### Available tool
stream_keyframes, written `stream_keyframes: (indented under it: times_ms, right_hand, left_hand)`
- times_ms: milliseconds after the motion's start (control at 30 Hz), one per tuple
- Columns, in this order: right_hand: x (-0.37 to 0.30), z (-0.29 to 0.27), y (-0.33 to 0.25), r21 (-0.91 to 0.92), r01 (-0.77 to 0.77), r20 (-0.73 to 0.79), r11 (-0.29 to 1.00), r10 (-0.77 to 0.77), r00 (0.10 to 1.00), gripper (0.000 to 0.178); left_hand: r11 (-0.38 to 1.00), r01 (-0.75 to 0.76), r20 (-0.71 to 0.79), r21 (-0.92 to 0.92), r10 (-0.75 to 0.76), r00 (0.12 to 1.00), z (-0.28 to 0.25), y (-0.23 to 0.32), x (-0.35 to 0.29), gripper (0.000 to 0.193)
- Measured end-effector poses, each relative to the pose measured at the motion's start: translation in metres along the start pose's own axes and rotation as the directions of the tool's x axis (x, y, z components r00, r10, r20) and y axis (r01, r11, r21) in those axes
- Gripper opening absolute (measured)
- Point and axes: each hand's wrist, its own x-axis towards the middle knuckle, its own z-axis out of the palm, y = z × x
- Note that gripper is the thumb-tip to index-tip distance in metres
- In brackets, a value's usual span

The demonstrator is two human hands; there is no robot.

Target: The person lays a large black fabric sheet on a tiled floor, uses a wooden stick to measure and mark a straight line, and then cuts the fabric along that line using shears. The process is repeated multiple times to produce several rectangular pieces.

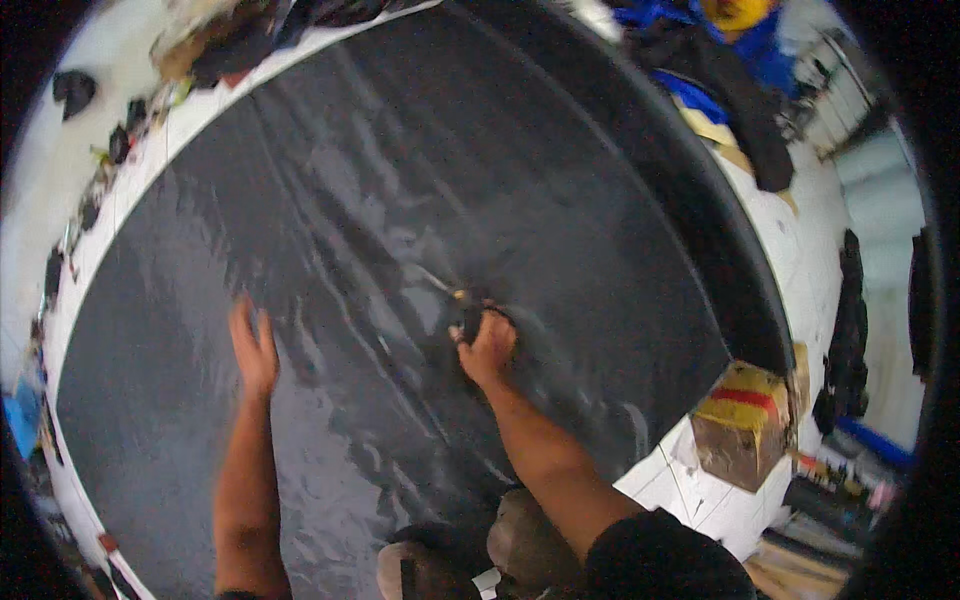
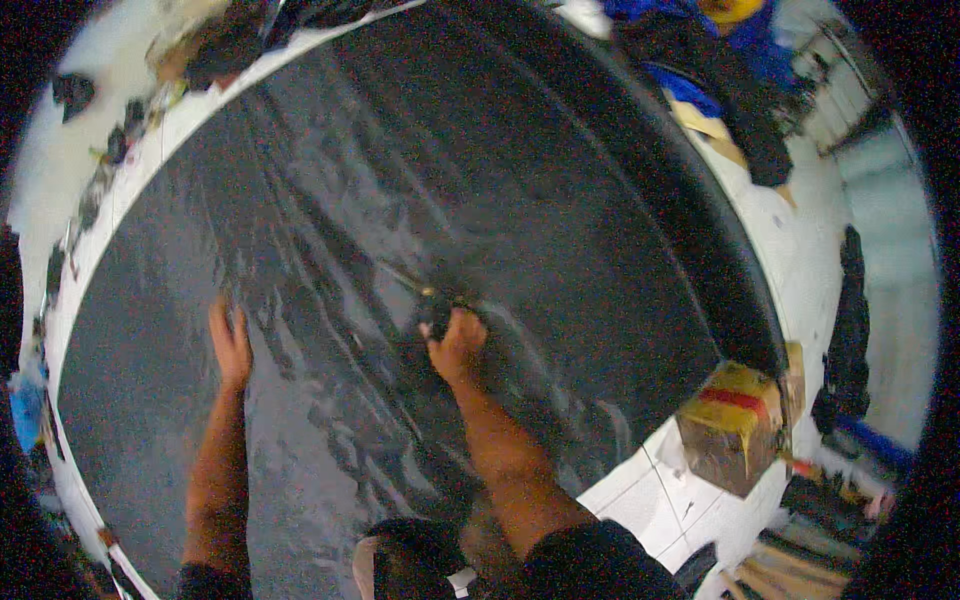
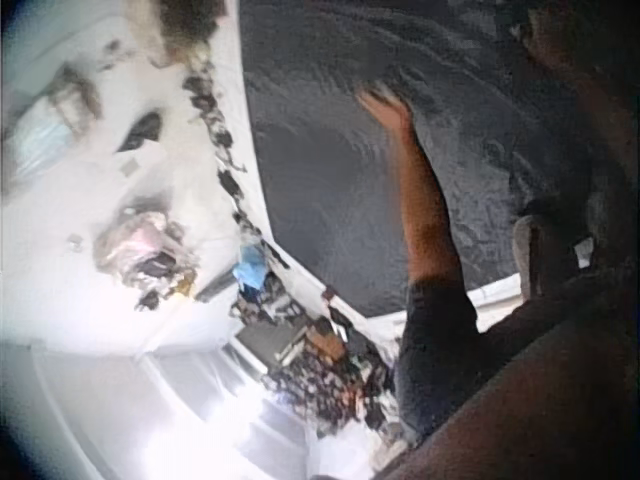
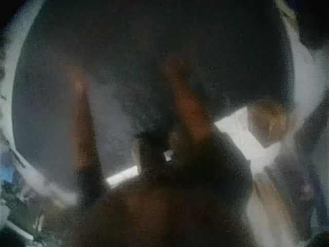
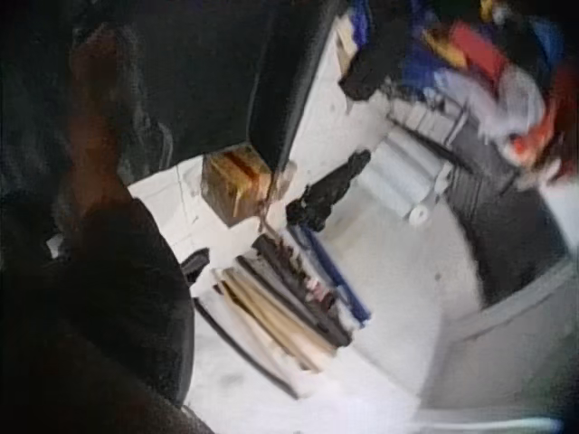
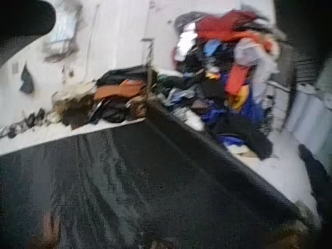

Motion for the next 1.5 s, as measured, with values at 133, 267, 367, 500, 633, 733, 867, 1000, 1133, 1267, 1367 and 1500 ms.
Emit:
stream_keyframes:
  times_ms: [133,267,367,500,633,733,867,1000,1133,1267,1367,1500]
  right_hand:
    - [-0.059,-0.067,0.054,0.415,-0.052,0.209,0.908,-0.04,0.977,0.055]
    - [-0.188,-0.203,0.149,0.332,-0.133,0.276,0.934,0.038,0.96,0.061]
    - [-0.285,-0.294,0.237,0.099,-0.298,0.473,0.949,0.218,0.854,0.052]
    - [-0.466,-0.327,0.344,-0.008,-0.297,0.24,0.955,0.29,0.926,0.023]
    - [-0.535,-0.361,0.35,0.104,-0.77,0.294,0.629,0.72,0.628,0.025]
    - [-0.567,-0.295,0.444,-0.393,-0.34,0.464,0.854,0.504,0.729,0.031]
    - [-0.495,-0.267,0.426,-0.42,0.197,0.707,0.886,0.184,0.683,0.015]
    - [-0.354,-0.267,0.326,-0.276,0.148,0.664,0.95,0.077,0.744,0.018]
    - [-0.312,-0.229,0.218,0.155,0.316,0.553,0.936,-0.347,0.757,0.043]
    - [-0.345,-0.187,0.204,-0.016,0.527,0.395,0.85,-0.479,0.784,0.05]
    - [-0.345,-0.19,0.174,0.02,0.43,0.439,0.903,-0.394,0.807,0.043]
    - [-0.298,-0.202,0.154,-0.227,-0.042,0.587,0.973,0.171,0.791,0.034]
  left_hand:
    - [0.909,-0.106,0.693,0.402,-0.227,0.684,-0.149,0.005,-0.232,0.056]
    - [0.795,0.394,0.506,0.461,-0.6,0.62,-0.231,0.014,-0.478,0.048]
    - [0.827,0.448,0.494,0.339,-0.562,0.663,-0.203,0.111,-0.519,0.047]
    - [0.829,0.487,0.446,0.274,-0.559,0.7,-0.188,0.14,-0.58,0.045]
    - [0.77,0.602,0.337,0.211,-0.635,0.695,-0.205,0.117,-0.656,0.043]
    - [0.714,0.697,0.219,0.063,-0.692,0.688,-0.236,0.086,-0.718,0.042]
    - [0.72,0.622,-0.039,-0.309,-0.663,0.748,-0.287,0.04,-0.743,0.046]
    - [0.934,0.358,0.015,-0.008,-0.358,0.934,-0.25,0.19,-0.644,0.058]
    - [0.936,0.207,0.059,0.284,-0.233,0.971,-0.239,0.231,-0.639,0.066]
    - [0.928,0.192,0.093,0.32,-0.233,0.968,-0.263,0.263,-0.638,0.074]
    - [0.94,0.183,0.203,0.287,-0.246,0.948,-0.293,0.282,-0.639,0.071]
    - [0.935,0.255,0.429,0.244,-0.341,0.837,-0.322,0.323,-0.639,0.068]
